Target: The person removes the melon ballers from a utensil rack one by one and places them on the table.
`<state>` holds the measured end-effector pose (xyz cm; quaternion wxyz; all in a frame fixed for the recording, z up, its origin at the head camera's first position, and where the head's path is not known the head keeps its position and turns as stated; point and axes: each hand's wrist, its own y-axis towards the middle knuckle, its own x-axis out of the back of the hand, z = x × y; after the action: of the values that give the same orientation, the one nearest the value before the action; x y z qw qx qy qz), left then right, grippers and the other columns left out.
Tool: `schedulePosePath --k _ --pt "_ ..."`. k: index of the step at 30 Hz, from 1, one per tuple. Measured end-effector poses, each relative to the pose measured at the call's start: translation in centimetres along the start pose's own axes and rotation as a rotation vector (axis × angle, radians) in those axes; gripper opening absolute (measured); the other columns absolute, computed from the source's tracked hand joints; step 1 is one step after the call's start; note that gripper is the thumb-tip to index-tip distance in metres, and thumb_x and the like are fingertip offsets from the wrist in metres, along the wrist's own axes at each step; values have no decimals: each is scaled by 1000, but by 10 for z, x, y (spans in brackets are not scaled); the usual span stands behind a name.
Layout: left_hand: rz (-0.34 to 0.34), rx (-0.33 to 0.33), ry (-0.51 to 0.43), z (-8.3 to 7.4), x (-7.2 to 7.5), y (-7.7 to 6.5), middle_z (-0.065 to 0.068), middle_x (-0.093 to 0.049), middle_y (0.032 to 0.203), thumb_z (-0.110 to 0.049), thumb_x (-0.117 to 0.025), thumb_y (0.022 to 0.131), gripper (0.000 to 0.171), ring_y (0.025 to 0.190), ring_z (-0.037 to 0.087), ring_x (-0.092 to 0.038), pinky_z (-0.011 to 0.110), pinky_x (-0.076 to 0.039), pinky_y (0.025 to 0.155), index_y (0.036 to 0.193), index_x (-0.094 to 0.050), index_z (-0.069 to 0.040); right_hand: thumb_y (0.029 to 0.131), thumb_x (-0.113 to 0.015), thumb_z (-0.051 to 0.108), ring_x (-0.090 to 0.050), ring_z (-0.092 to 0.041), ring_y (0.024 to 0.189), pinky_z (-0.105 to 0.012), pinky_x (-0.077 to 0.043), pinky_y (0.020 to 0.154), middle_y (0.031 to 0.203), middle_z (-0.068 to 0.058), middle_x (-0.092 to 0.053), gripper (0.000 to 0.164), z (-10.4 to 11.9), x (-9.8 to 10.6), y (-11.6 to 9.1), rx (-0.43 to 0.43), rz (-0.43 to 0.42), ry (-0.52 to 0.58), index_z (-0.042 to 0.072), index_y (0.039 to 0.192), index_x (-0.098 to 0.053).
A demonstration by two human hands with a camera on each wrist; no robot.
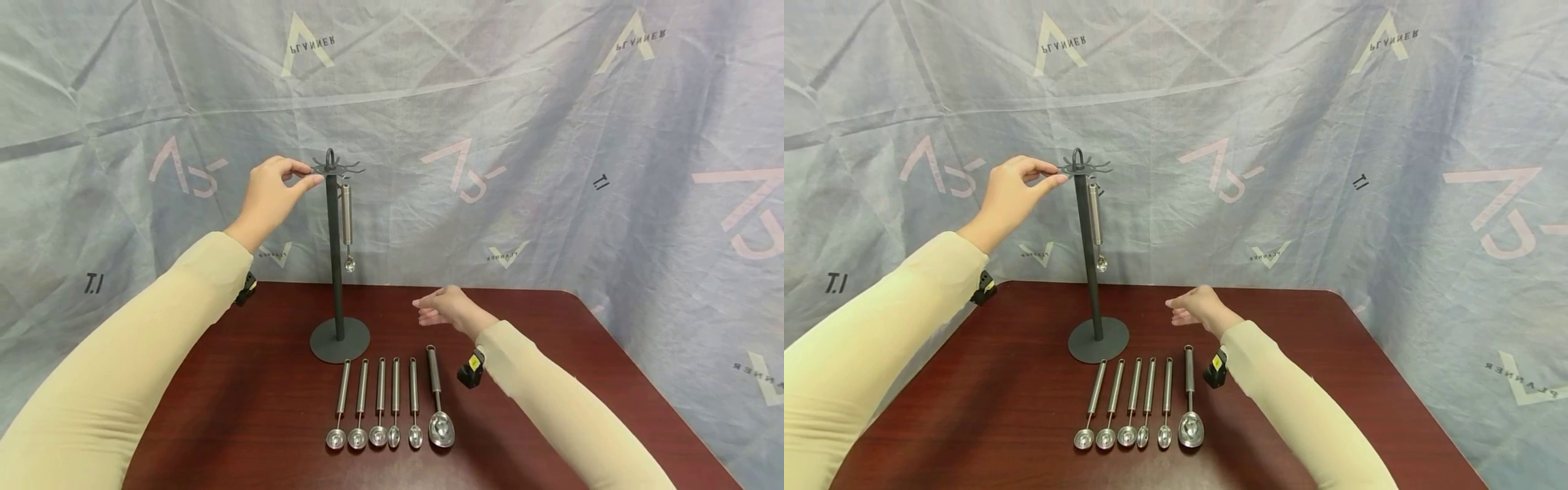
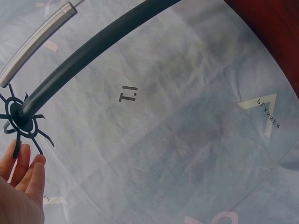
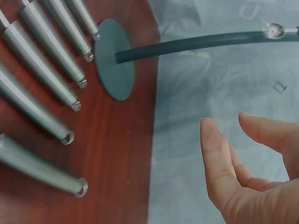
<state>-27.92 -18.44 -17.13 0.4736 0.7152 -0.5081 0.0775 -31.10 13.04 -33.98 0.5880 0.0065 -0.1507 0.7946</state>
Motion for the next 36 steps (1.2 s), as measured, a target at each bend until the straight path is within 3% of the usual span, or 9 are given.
schedulePosePath --k 4,8,12,15,18,27,36 --pt "5 19 13 0 0 0 6 -60 126 -53 -64 88 50 123 28 -51 41 -44 103 117 -68 -12 94 -62 7 -70 -16 68 -40 -56 89 98 -17 -64 37 19 -8 0 25 0 12 -13 124 -55" --pt "5 25 14 1 1 1 6 -60 126 -54 -64 88 51 122 28 -51 41 -44 102 117 -68 -13 96 -59 7 -68 -13 69 -37 -56 91 119 -24 -62 38 38 -17 1 59 -25 44 -11 128 -53" --pt "-2 29 10 3 0 1 6 -60 126 -53 -65 88 50 122 28 -52 41 -45 101 117 -68 -12 95 -61 9 -71 -23 87 -33 -55 91 131 -21 -59 40 55 -28 4 99 -64 74 -6 131 -53" --pt "-3 31 13 3 0 1 6 -60 127 -53 -65 87 51 123 28 -52 41 -45 101 117 -68 -12 94 -64 11 -67 -31 107 -29 -57 89 131 -19 -59 43 68 -37 4 139 -67 92 -4 132 -53" --pt "0 32 19 2 0 1 7 -60 128 -52 -65 88 51 123 29 -52 42 -45 102 118 -69 -12 93 -65 11 -63 -33 115 -28 -57 88 131 -19 -59 44 82 -47 5 191 -49 128 -5 133 -53" --pt "10 9 36 -2 1 2 8 -61 126 -49 -65 90 48 120 28 -52 42 -45 101 120 -69 -11 94 -64 12 -59 -28 121 -36 -49 103 133 -16 -58 43 111 -71 8 390 -4 203 2 134 -55" --pt "13 23 31 -5 3 2 11 -61 125 -45 -66 91 46 119 30 -54 42 -46 100 120 -68 -9 95 -63 13 -59 -25 120 -34 -49 102 133 -14 -60 43 121 -95 13 467 -13 134 5 136 -55"
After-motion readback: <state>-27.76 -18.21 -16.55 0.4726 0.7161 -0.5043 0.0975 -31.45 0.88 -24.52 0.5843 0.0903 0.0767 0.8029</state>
